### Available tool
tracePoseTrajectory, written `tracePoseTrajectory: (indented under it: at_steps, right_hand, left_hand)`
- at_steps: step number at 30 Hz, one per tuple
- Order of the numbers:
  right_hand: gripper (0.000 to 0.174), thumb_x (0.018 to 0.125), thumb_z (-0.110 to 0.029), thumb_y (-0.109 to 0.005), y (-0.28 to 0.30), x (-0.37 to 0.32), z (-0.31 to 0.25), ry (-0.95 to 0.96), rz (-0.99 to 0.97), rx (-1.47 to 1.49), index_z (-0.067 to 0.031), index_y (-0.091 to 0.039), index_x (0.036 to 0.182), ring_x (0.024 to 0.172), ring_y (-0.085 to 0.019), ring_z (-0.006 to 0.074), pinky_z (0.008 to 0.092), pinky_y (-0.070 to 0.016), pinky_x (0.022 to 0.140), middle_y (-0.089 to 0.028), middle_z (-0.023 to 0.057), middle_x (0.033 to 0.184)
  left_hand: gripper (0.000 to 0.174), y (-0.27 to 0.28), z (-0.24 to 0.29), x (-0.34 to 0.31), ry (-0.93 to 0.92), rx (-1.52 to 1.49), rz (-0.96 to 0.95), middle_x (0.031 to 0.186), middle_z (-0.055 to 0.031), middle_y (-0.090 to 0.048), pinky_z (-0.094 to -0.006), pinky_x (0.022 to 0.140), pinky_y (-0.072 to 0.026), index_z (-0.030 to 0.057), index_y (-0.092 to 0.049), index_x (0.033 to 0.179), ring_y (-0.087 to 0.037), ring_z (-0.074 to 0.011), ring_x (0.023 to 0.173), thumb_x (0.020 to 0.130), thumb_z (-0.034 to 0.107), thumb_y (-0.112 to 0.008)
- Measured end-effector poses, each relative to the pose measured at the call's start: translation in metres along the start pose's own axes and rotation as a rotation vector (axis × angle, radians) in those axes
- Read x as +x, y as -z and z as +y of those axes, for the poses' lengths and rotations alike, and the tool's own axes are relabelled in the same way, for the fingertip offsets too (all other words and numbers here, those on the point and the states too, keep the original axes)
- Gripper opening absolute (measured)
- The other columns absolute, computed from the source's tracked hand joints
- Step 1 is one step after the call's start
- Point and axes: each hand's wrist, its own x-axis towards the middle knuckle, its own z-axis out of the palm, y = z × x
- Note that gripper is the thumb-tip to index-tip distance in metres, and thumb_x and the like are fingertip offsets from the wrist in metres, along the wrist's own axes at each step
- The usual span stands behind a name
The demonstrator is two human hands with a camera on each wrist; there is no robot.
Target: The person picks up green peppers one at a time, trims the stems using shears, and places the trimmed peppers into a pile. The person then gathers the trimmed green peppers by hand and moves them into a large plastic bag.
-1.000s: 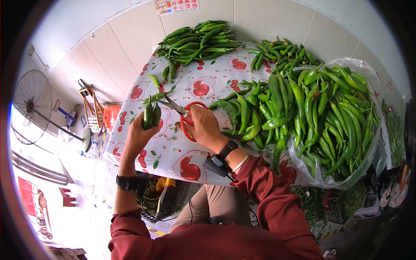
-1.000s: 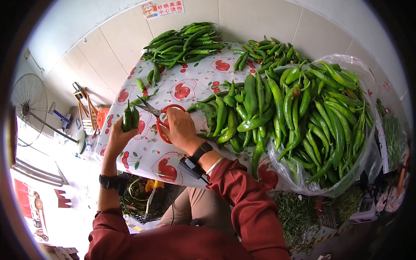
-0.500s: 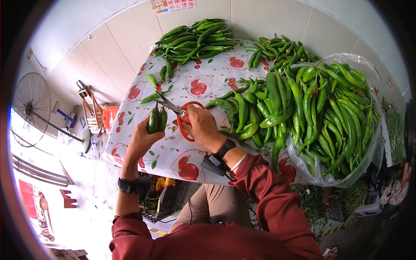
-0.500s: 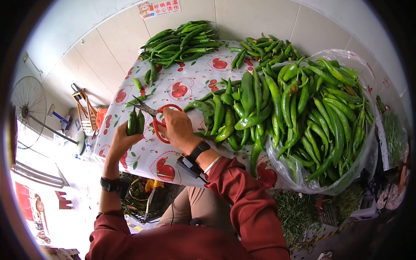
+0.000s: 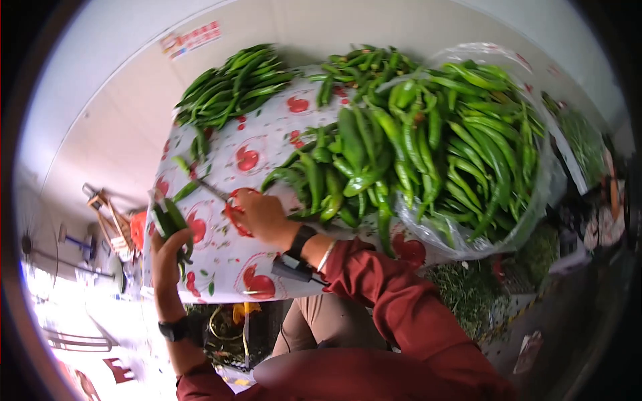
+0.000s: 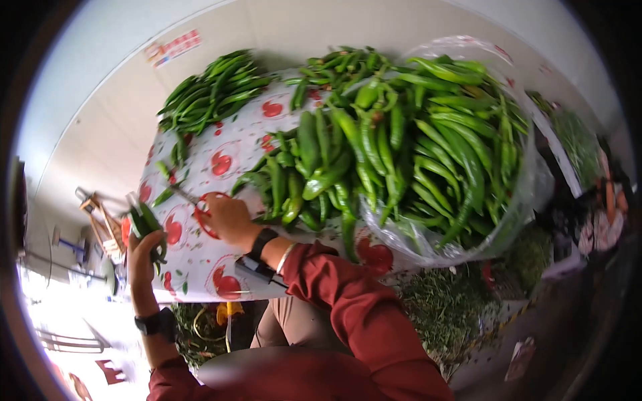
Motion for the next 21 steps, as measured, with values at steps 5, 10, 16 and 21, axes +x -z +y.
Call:
tracePoseTrajectory:
  at_steps: [5, 10, 16, 21]
  right_hand:
    - [0.036, 0.085, -0.034, -0.061, 0.002, -0.001, 0.0, 0.048, -0.025, -0.017, 0.0007, -0.053, 0.093, 0.062, -0.063, 0.033, 0.0426, -0.0492, 0.055, -0.063, 0.0161, 0.07]
    - [0.037, 0.085, -0.033, -0.062, -0.001, -0.003, 0.004, 0.093, -0.007, 0.007, 0.0013, -0.054, 0.095, 0.063, -0.064, 0.0322, 0.0414, -0.0503, 0.058, -0.064, 0.016, 0.071]
    - [0.039, 0.085, -0.036, -0.061, -0.001, -0.003, 0.004, 0.064, -0.016, -0.024, 0.0007, -0.055, 0.095, 0.066, -0.065, 0.0313, 0.041, -0.0503, 0.059, -0.065, 0.0162, 0.073]
    - [0.018, 0.074, -0.023, -0.064, 0.002, -0.006, 0.01, 0.275, 0.056, 0.098, -0.0063, -0.058, 0.08, 0.071, -0.064, 0.0313, 0.0436, -0.0487, 0.06, -0.064, 0.0132, 0.071]
  left_hand:
    - [0.034, -0.032, 0.042, 0.013, 0.017, -0.425, -0.016, 0.094, -0.0105, -0.059, -0.0319, 0.067, -0.0519, -0.0036, -0.051, 0.111, -0.061, -0.0201, 0.078, 0.082, 0.013, -0.057]
    - [0.04, -0.085, 0.078, 0.05, 0.119, -0.588, -0.37, 0.101, -0.0109, -0.061, -0.0388, 0.081, -0.053, -0.0008, -0.049, 0.12, -0.061, -0.0201, 0.09, 0.088, 0.021, -0.056]
    - [0.028, -0.184, 0.128, 0.083, 0.226, -0.679, -0.724, 0.093, -0.0108, -0.062, -0.0405, 0.082, -0.0533, -0.0003, -0.054, 0.105, -0.063, -0.0227, 0.084, 0.088, 0.021, -0.061]
    - [0.023, -0.255, 0.145, 0.09, 0.203, -0.733, -0.796, 0.102, -0.0112, -0.059, -0.0382, 0.086, -0.049, -0.0005, -0.053, 0.106, -0.059, -0.0222, 0.094, 0.091, 0.017, -0.057]
